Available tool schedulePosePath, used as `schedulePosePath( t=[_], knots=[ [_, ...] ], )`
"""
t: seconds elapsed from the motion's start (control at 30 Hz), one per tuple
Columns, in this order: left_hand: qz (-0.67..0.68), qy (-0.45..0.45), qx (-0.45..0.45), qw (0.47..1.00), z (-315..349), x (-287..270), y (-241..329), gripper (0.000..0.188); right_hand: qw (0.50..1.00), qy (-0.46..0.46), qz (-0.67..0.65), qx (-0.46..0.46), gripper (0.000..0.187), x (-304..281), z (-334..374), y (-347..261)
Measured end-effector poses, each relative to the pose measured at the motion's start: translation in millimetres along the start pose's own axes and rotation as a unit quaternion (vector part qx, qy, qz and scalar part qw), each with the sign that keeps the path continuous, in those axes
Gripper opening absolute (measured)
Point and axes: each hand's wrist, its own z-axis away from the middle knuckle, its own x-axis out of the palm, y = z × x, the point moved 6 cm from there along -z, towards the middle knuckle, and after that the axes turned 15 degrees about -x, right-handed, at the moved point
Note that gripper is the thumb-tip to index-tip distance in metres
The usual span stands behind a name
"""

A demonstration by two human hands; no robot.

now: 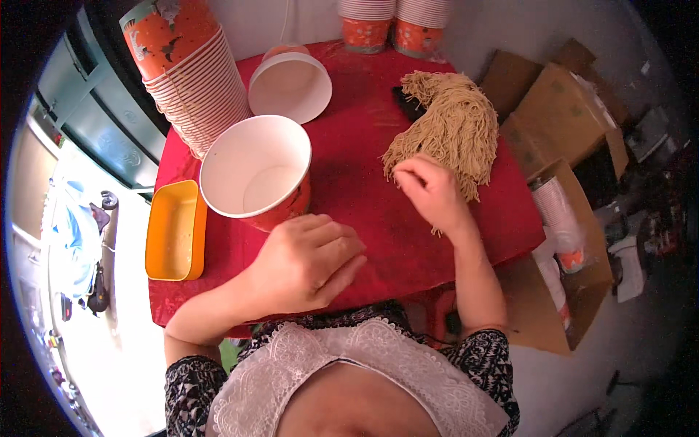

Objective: Threading thin string through pre-punched holes in paper buckets to assemble bucket handles.

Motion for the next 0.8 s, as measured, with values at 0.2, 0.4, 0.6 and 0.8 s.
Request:
schedulePosePath(
  t=[0.2,0.4,0.6,0.8],
  knots=[
    [0.066,-0.012,-0.081,0.994,14.9,44.4,-40.4,0.007,0.987,0.06,0.074,0.129,0.013,-56.9,13.5,63.2],
    [0.121,-0.011,-0.113,0.986,17.8,65.8,-62.4,0.008,0.935,0.076,0.341,-0.056,0.02,-103.1,-20.0,112.3],
    [0.116,-0.028,-0.124,0.985,31.7,82.8,-77.1,0.012,0.908,0.027,0.414,-0.055,0.03,-97.7,-61.8,139.7],
    [0.098,-0.041,-0.136,0.985,34.0,84.8,-83.6,0.013,0.892,-0.127,0.432,0.037,0.031,-94.5,-77.6,160.1]
  ],
)
